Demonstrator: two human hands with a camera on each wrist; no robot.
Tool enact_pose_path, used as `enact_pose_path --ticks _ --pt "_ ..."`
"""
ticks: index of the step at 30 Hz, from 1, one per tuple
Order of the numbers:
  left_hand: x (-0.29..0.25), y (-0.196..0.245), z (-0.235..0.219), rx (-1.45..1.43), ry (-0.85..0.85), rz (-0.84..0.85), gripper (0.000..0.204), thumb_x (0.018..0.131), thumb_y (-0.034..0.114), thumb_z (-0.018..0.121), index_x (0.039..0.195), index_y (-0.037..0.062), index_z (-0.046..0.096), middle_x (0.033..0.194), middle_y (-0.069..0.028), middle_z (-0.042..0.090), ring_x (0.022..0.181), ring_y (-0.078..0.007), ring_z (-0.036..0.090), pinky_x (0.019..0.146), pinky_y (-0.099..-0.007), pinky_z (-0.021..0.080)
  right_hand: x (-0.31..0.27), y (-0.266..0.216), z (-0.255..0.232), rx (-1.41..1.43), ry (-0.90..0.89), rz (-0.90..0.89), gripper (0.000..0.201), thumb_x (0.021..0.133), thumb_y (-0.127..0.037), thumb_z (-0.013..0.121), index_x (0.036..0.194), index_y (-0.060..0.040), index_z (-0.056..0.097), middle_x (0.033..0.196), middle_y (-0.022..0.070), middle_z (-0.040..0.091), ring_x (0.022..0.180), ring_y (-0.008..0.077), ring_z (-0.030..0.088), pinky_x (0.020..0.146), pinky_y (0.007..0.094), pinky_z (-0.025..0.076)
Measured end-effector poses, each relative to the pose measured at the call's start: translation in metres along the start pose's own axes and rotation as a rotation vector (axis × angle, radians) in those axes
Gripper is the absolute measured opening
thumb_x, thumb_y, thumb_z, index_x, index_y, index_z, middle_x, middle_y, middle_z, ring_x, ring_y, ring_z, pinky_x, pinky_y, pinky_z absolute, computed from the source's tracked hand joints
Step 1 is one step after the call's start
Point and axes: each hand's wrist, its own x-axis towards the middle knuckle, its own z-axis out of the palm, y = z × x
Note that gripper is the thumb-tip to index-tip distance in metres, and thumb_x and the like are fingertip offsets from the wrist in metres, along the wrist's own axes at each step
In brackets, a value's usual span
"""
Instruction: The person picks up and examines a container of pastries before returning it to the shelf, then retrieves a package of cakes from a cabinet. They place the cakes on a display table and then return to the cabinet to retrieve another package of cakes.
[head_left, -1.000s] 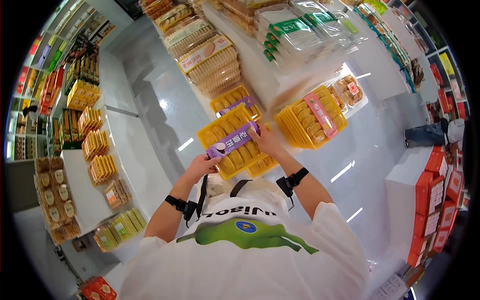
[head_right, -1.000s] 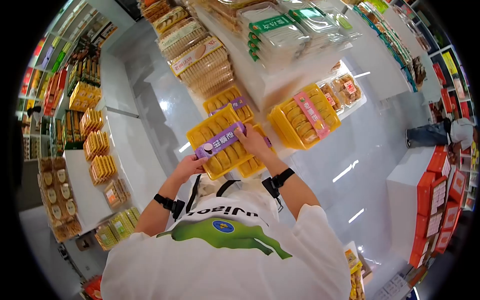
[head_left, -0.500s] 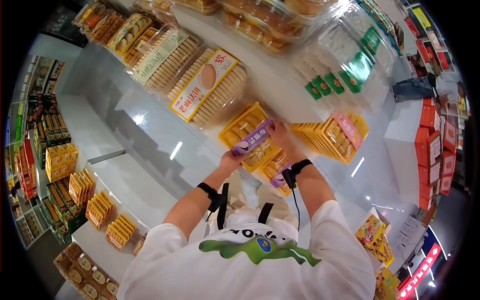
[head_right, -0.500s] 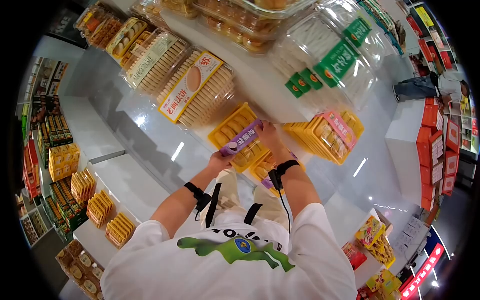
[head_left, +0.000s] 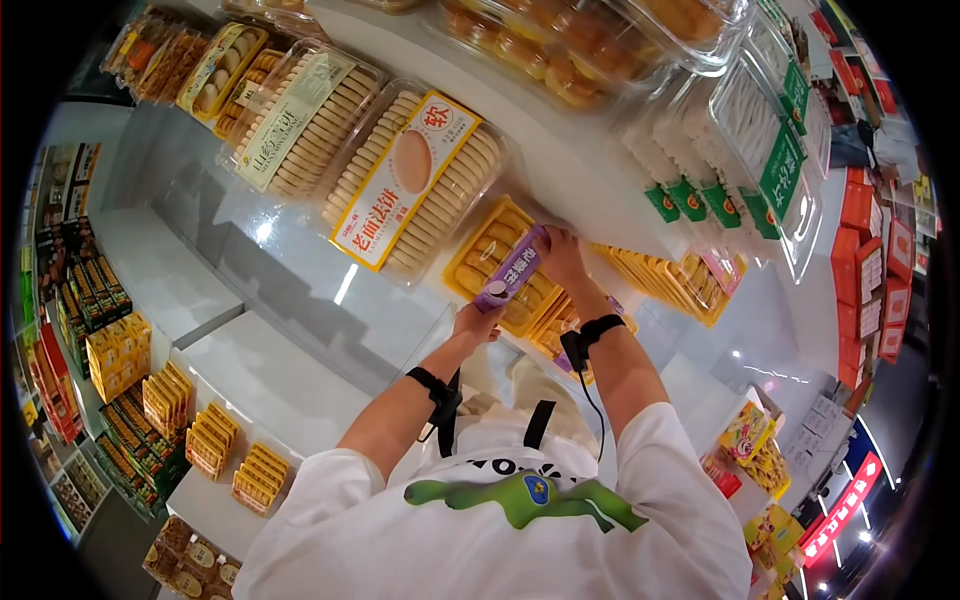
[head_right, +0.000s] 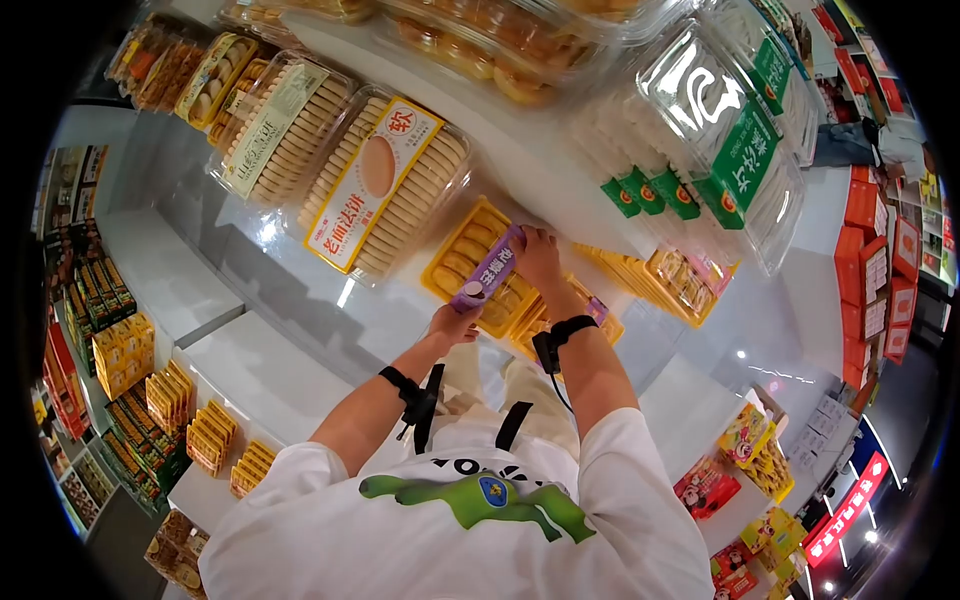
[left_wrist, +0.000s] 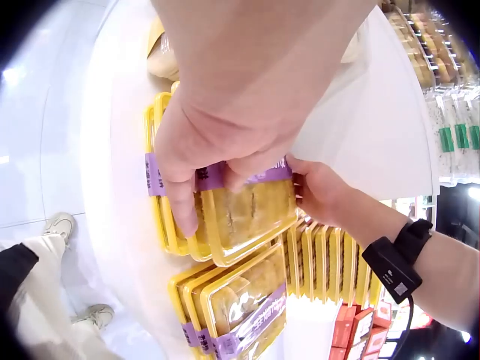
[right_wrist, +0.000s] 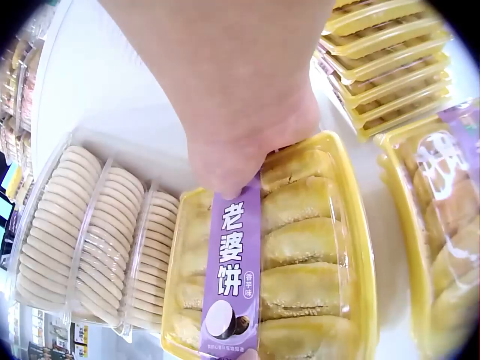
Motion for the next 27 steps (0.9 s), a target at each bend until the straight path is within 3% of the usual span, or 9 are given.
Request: enact_pose_path --ticks 4,7,10,13,15,18,22,24,27 --pt "-0.002 0.009 -0.012 0.12 -0.01 -0.051 0.047 0.076 0.036 0.075 0.1 -0.0025 0.062 0.082 -0.0095 0.065 0.067 -0.0185 0.066 0.059 -0.0318 0.058 -0.006 -0.015 -0.014 -0.016 -0.051 0.201 0.042 0.09 -0.037 0.053 0.121 -0.0095 0.055 0.118 0.0199 0.057 0.112 0.0383 0.052 0.095 0.0492 0.041" --pt "-0.002 0.009 -0.033 0.081 0.136 0.024 0.089 0.065 0.038 0.085 0.127 -0.0023 0.036 0.104 -0.0138 0.06 0.095 -0.0244 0.062 0.075 -0.0365 0.055 -0.018 0.012 -0.009 -0.408 -0.094 -0.087 0.046 0.089 -0.036 0.053 0.127 -0.0103 0.052 0.126 0.0216 0.053 0.114 0.0381 0.052 0.097 0.0465 0.042" --pt "0.012 0.006 -0.067 0.362 0.223 0.488 0.108 0.06 0.025 0.088 0.137 -0.0006 0.017 0.133 -0.0258 0.043 0.111 -0.0363 0.054 0.091 -0.0441 0.048 -0.03 0.051 0.011 0.122 0.123 0.526 0.041 0.09 -0.028 0.051 0.127 -0.0108 0.052 0.129 0.0208 0.052 0.115 0.0368 0.052 0.093 0.0422 0.046" --pt "0.017 0.017 -0.081 0.694 0.251 0.787 0.102 0.058 0.02 0.087 0.136 -0.0011 0.024 0.13 -0.0286 0.046 0.113 -0.0383 0.054 0.094 -0.0419 0.046 -0.047 0.104 0.041 -0.402 -0.068 0.012 0.036 0.091 -0.019 0.05 0.125 -0.0067 0.052 0.118 0.0195 0.057 0.11 0.036 0.054 0.091 0.0408 0.047" --pt "0.021 0.029 -0.084 0.79 0.185 0.724 0.095 0.059 0.018 0.085 0.133 -0.0022 0.03 0.126 -0.0283 0.05 0.112 -0.04 0.054 0.094 -0.043 0.046 -0.039 0.033 -0.017 0.838 -0.191 0.833 0.034 0.088 -0.009 0.049 0.122 -0.0042 0.052 0.107 0.0188 0.06 0.102 0.0361 0.056 0.088 0.042 0.047" --pt "0.023 0.048 -0.081 0.954 0.127 0.621 0.075 0.063 0.019 0.082 0.123 -0.0028 0.042 0.117 -0.0274 0.057 0.108 -0.0413 0.056 0.09 -0.0447 0.047 -0.058 0.106 0.066 0.697 0.064 0.341 0.034 0.085 -0.005 0.046 0.119 -0.0054 0.053 0.098 0.0177 0.061 0.093 0.0346 0.057 0.084 0.0431 0.047" --pt "0.017 0.054 -0.073 1.084 0.18 0.567 0.068 0.068 0.025 0.079 0.119 -0.0033 0.044 0.1 -0.025 0.065 0.097 -0.0411 0.061 0.081 -0.0445 0.051 -0.059 0.088 0.03 0.617 0.028 0.406 0.032 0.082 -0.003 0.048 0.113 -0.0045 0.055 0.098 0.0172 0.061 0.091 0.0312 0.058 0.081 0.0408 0.047" --pt "0.023 0.045 -0.079 1.013 0.221 0.634 0.071 0.066 0.023 0.08 0.121 -0.0034 0.044 0.102 -0.0261 0.064 0.099 -0.0411 0.061 0.083 -0.0444 0.05 -0.064 0.092 0.024 0.915 0.068 0.637 0.041 0.094 -0.035 0.047 0.124 -0.0075 0.053 0.102 0.0098 0.058 0.091 0.0255 0.054 0.08 0.0437 0.045" --pt "0.025 0.033 -0.087 1.041 0.211 0.574 0.075 0.065 0.022 0.08 0.124 -0.0034 0.041 0.111 -0.0263 0.062 0.105 -0.0399 0.06 0.088 -0.0424 0.049 -0.089 0.057 -0.055 1.271 -0.018 0.819 0.042 0.096 -0.03 0.043 0.128 -0.0033 0.049 0.108 0.0128 0.059 0.099 0.0273 0.058 0.088 0.0423 0.047"
